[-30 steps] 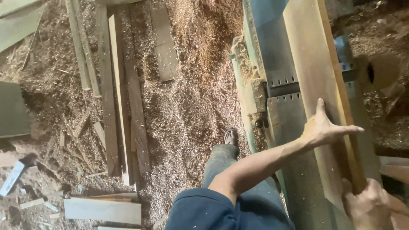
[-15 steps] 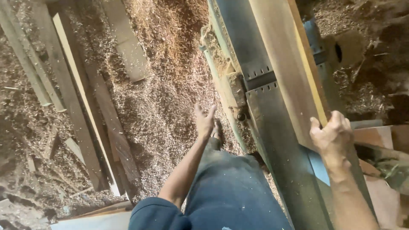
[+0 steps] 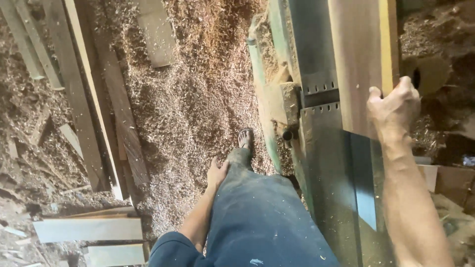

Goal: The person is using a jointer machine to flatten the faces and edges of various wooden boards in a workshop.

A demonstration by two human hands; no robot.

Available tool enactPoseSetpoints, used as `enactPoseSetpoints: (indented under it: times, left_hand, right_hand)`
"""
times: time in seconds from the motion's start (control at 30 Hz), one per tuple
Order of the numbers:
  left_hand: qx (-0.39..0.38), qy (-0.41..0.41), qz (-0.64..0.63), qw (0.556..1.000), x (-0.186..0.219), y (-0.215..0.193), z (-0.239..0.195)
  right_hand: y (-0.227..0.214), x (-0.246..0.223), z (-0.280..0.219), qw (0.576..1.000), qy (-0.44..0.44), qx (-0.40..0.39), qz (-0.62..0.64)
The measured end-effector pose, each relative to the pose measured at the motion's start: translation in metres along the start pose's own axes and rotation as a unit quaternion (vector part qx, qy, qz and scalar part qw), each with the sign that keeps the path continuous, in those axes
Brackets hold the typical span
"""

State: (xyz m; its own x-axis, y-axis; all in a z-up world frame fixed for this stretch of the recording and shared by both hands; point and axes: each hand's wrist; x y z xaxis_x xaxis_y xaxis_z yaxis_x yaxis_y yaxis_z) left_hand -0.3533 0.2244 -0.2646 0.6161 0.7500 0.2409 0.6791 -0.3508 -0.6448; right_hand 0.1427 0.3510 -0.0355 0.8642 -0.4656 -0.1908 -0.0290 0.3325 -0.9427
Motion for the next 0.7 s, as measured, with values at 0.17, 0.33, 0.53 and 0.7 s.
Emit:
enactPoseSetpoints:
  times: [0.17, 0.33, 0.53, 0.7]
  left_hand:
    - [0.002, 0.013, -0.030, 0.999, -0.033, 0.019, 0.016]
    - [0.033, -0.049, -0.061, 0.996, -0.083, 0.024, 0.012]
    - [0.071, -0.054, -0.114, 0.990, -0.122, 0.069, 0.022]
    - [0.035, 0.001, -0.266, 0.963, -0.042, 0.084, 0.012]
  right_hand:
    - [0.017, -0.023, 0.052, 1.000, -0.002, 0.017, 0.004]
    - [0.061, -0.015, 0.116, 0.997, -0.049, 0.049, -0.027]
    - [0.059, -0.052, 0.173, 0.996, -0.084, -0.032, 0.000]
    - [-0.003, -0.088, 0.091, 0.994, -0.080, -0.060, 0.045]
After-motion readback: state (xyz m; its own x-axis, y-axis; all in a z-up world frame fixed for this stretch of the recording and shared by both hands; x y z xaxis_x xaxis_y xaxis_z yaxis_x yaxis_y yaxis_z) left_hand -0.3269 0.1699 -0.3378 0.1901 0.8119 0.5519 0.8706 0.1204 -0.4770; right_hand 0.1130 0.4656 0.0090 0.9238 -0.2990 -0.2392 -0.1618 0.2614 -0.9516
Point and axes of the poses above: each hand's wrist, its own z-axis towards the middle knuckle, its own y-axis out of the palm, x = y × z, and after that the axes turned 15 degrees about x, right-handed
